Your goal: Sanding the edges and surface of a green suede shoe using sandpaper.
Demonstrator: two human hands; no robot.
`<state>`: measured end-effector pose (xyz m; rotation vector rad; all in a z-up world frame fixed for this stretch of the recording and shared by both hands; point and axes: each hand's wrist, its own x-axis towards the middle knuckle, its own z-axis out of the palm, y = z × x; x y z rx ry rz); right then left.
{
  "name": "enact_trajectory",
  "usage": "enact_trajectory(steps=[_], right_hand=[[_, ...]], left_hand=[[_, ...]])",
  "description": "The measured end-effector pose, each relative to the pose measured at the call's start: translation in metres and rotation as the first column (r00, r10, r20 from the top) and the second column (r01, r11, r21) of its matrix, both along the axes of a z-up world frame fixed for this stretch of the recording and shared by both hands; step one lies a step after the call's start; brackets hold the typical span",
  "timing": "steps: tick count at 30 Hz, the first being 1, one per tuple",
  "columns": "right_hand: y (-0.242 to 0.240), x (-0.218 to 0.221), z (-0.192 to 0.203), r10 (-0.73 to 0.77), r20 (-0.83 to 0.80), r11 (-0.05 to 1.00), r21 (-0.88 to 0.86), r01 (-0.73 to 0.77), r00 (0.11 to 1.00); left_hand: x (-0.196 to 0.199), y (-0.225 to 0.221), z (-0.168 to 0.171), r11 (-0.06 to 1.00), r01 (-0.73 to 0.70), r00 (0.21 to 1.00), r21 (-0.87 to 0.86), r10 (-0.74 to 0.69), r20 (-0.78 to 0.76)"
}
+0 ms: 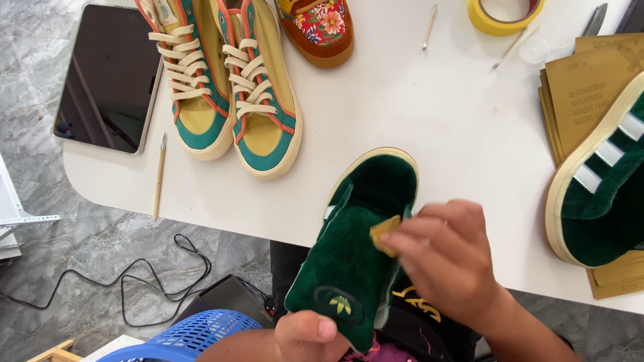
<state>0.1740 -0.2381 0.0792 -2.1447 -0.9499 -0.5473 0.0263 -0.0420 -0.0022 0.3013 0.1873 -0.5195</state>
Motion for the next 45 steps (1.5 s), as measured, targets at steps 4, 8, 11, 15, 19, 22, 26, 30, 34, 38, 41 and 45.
enact_trajectory(steps=[4,8,11,15,19,22,26,30,34,38,41,45], right_hand=[[0.008,0.001,-0.016,-0.182,-0.096,0.969,0.154,0.195,0.979],[0.010,0.014,-0.038,-0.246,-0.123,0.933,0.237,0.269,0.961],[0.010,0.015,-0.045,-0.276,-0.183,0.911,0.264,0.318,0.944],[0.015,0.009,-0.053,-0.300,-0.139,0.920,0.221,0.325,0.944],[0.011,0.010,-0.065,-0.330,-0.118,0.911,0.221,0.349,0.937],[0.013,0.008,-0.057,-0.336,-0.100,0.909,0.225,0.351,0.936],[0.011,0.006,-0.043,-0.316,-0.151,0.887,0.304,0.348,0.937],[0.004,0.004,-0.037,-0.199,-0.198,0.895,0.362,0.260,0.960],[0.004,0.007,-0.035,-0.112,-0.226,0.905,0.378,0.193,0.968],[0.002,0.015,-0.030,-0.153,-0.217,0.918,0.331,0.220,0.964],[-0.004,0.024,-0.023,-0.115,-0.211,0.947,0.271,0.171,0.971],[-0.008,0.036,-0.011,-0.001,-0.261,0.992,0.124,0.034,0.965]], left_hand=[[0.075,-0.004,0.075,0.980,0.020,0.999,0.198,-0.029,0.045],[0.083,0.032,0.086,0.907,0.067,0.928,0.416,-0.209,0.308],[0.074,0.066,0.059,0.843,0.044,0.874,0.536,-0.292,0.388],[0.086,0.060,0.060,0.990,0.018,0.923,0.139,-0.070,0.379],[0.102,0.052,0.062,0.985,0.119,0.918,-0.126,-0.061,0.391],[0.102,0.056,0.055,0.987,0.115,0.929,-0.109,-0.068,0.364],[0.108,0.073,0.054,0.994,-0.022,0.925,0.107,-0.020,0.380],[0.122,0.079,0.052,0.923,-0.264,0.862,0.281,0.095,0.498],[0.126,0.081,0.041,0.807,-0.356,0.836,0.472,0.049,0.546],[0.126,0.075,0.049,0.744,-0.416,0.816,0.523,0.051,0.576],[0.127,0.063,0.086,0.640,-0.515,0.729,0.570,-0.023,0.684],[0.136,0.039,0.116,0.137,-0.824,0.383,0.550,-0.581,0.719]])
